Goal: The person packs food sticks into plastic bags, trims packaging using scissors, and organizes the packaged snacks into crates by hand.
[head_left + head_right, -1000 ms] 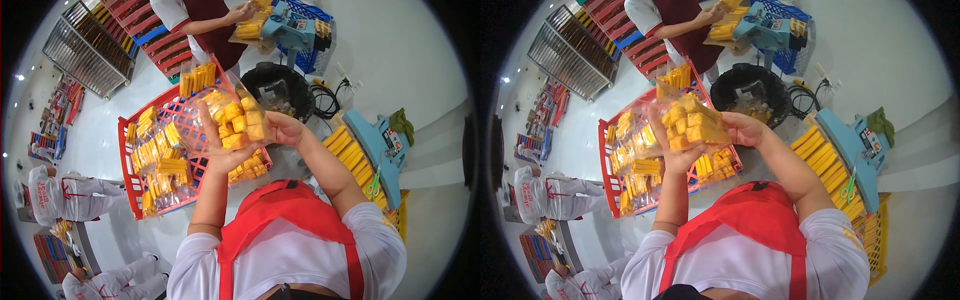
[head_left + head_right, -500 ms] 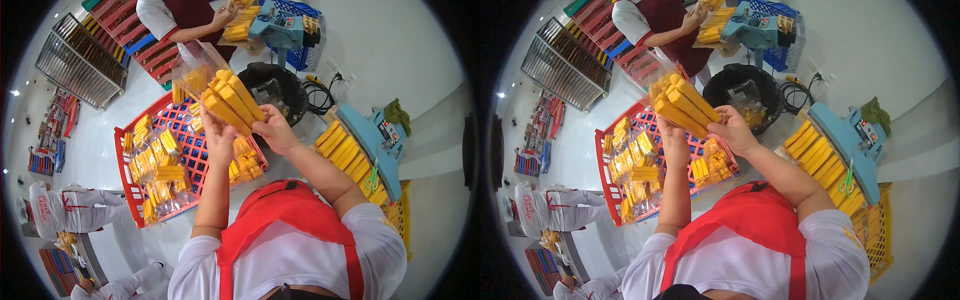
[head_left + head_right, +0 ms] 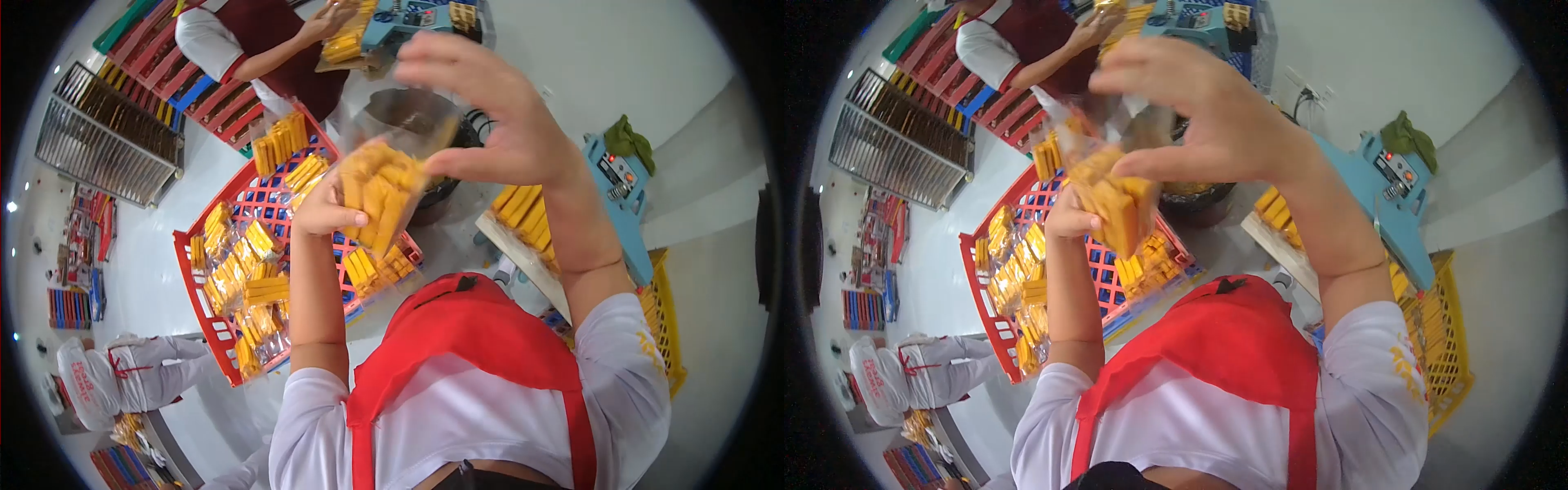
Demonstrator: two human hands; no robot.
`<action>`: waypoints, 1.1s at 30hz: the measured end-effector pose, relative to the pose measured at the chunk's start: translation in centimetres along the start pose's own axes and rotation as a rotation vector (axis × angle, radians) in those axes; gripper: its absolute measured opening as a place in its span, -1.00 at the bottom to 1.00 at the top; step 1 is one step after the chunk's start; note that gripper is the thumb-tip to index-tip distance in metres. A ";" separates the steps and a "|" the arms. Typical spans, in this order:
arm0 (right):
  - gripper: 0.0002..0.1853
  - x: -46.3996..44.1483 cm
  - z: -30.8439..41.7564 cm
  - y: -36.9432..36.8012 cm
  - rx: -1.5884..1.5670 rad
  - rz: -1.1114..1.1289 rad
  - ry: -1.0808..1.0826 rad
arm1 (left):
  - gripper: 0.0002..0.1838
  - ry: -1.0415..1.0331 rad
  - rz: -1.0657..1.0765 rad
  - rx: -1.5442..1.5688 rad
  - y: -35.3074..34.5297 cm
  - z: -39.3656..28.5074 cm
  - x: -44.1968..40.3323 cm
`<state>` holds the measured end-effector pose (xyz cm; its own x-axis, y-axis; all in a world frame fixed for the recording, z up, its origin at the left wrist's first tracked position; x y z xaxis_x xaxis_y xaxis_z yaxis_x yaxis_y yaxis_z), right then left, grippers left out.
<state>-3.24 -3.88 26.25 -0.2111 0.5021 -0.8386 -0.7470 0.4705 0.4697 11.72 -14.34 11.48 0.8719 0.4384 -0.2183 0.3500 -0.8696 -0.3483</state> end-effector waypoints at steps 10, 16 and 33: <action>-0.71 3.3 -2.3 -0.1 0.199 0.177 -0.306 | -0.06 0.025 -0.003 0.812 -1.8 6.2 -4.3; -0.71 8.2 -7.2 -0.4 -0.125 -0.333 -0.913 | -0.19 -0.431 -0.198 1.156 -0.3 10.0 -5.5; -0.57 32.6 -3.5 12.9 0.788 0.530 -1.612 | -0.55 -0.088 -0.663 0.836 2.7 12.1 -10.6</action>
<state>-21.98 15.98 3.96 0.7796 0.5822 0.2308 -0.2867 0.0041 0.9580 -0.69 -18.54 1.87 0.5542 0.8102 0.1909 0.3705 -0.0347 -0.9282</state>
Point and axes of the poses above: each hand's wrist, its own x-axis away from the middle knuckle, its own y-axis out of the back of the hand, z = x × y, the point moved 6 cm from there along -x, towards the middle knuckle
